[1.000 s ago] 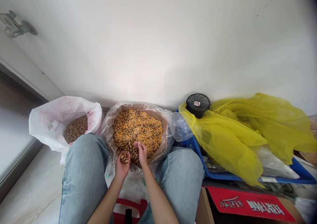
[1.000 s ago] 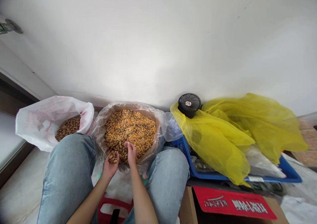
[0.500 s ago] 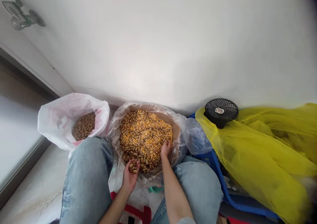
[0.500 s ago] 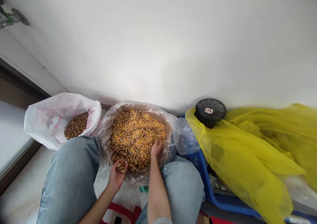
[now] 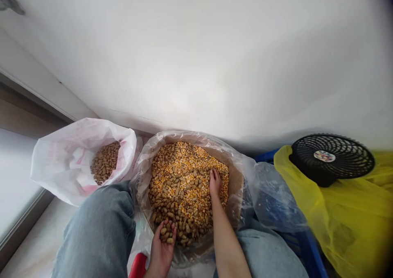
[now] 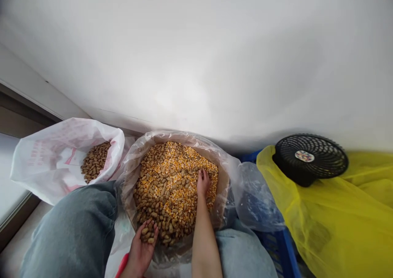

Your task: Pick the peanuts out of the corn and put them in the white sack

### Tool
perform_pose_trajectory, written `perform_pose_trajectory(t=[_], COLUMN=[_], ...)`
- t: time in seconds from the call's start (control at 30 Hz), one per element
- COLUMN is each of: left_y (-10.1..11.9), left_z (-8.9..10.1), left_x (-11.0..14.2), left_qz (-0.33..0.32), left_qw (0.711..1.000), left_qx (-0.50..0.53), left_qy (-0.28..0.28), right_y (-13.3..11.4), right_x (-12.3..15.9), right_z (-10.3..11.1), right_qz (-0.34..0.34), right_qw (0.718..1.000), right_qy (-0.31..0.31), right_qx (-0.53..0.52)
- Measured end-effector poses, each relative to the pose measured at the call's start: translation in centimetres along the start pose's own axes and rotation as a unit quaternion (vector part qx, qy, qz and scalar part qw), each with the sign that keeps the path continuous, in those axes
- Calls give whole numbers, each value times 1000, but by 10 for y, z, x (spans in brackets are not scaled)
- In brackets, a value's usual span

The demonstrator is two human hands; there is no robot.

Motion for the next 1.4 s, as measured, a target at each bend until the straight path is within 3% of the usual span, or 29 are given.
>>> perform_pose_trajectory(t=[0.13, 0.27, 0.4, 0.63, 0.97, 1.07, 1.23, 1.33, 1.4], left_y=[1, 3, 3, 4, 10, 12, 12, 11, 11], left_z=[-2, -5, -6, -7, -10, -8, -6, -5, -6], left_x=[3, 5, 5, 3, 10, 8, 7, 9, 10], left_qz=[1, -1, -2, 14, 14, 7, 10, 17, 18], left_qw=[1000, 1000, 1000, 998, 993, 990, 987, 988, 989], left_qx=[-3, -4, 7, 25, 59, 62, 67, 64, 68], left_qy=[10, 5, -13, -56, -106, -123, -144, -137, -133], right_y=[-30, -74, -103, -123, -109, -103, -96, -98, -95], right_x=[13, 45, 78, 127, 210, 230, 243, 236, 219], right_z=[-16, -41, -59, -58, -25, -14, -5, -4, -2], right_qz=[30, 53, 75, 180, 244, 237, 168, 145, 117], right_qw=[992, 964, 944, 918, 907, 909, 907, 912, 932], right_qy=[-114, -239, -307, -351, -343, -343, -387, -385, -341], right_qx=[-46, -103, -96, -34, 10, 18, 8, -8, -45])
Point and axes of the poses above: each hand's wrist, its own x-axis away from the middle knuckle, its own z-axis out of the back of the hand, y = z × x, the point moved 7 cm from there along -x, towards the middle knuckle, and after that the axes turned 12 degrees about -z, right-handed, at the moved point
